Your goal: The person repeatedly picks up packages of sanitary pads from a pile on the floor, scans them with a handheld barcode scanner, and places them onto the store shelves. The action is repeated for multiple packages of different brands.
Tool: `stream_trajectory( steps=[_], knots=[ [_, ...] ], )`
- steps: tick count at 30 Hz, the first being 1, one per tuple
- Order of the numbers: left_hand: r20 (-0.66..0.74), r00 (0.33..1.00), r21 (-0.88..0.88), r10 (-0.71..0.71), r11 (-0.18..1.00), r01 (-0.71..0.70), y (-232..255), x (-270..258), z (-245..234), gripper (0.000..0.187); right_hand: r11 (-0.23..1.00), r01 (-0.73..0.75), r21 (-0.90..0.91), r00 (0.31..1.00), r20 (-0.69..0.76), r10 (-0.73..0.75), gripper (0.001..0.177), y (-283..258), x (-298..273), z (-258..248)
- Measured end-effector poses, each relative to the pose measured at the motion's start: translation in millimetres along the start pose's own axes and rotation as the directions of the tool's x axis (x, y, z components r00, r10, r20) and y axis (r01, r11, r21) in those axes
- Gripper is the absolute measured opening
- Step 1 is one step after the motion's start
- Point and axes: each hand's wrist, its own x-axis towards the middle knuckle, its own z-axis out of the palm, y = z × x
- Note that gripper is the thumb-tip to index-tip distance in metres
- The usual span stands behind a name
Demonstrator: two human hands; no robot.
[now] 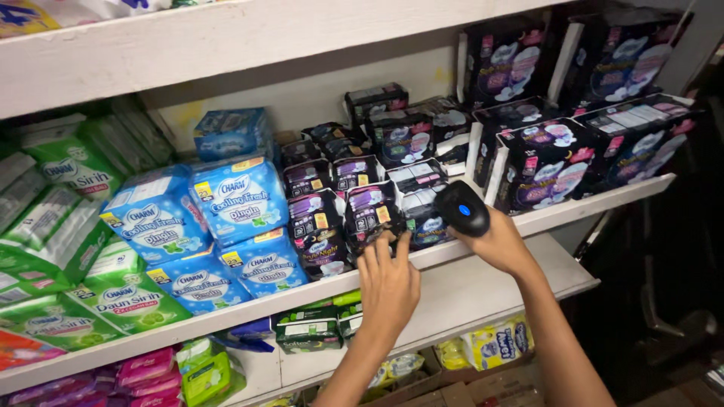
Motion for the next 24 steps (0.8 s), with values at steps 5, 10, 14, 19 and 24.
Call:
stream_trajectory(
  steps=[5, 10, 14, 19, 24],
  knots=[
    [0.145, 0.968, -0.493, -0.203, 0.833, 0.249, -2, -48, 1, 0.038, 0.988, -0.021, 0.152, 0.932, -0.354, 0.074, 0.032, 9, -70, 34],
    [0.908, 0.287, -0.418, -0.307, -0.598, 0.684, -69, -146, 24, 0.063, 0.759, -0.167, 0.629, 0.958, 0.286, -0.026, 0.054, 16, -188, 154],
    [0.600, 0.468, -0.789, -0.649, -0.382, 0.482, -147, -272, 14, 0.075, 0.908, -0.368, 0.200, 0.807, 0.553, 0.205, 0.023, 0, -227, 282],
    [0.421, 0.035, -0.834, -0.906, -0.371, 0.409, -195, -400, -10, 0.076, 0.693, -0.688, 0.215, 0.453, 0.873, 0.179, 0.036, -51, -316, 379],
    [0.219, -0.285, -0.971, -0.933, -0.237, 0.032, -252, -535, -36, 0.073, 0.592, -0.806, 0.011, 0.068, 0.995, 0.074, 0.035, -68, -400, 446]
  ],
)
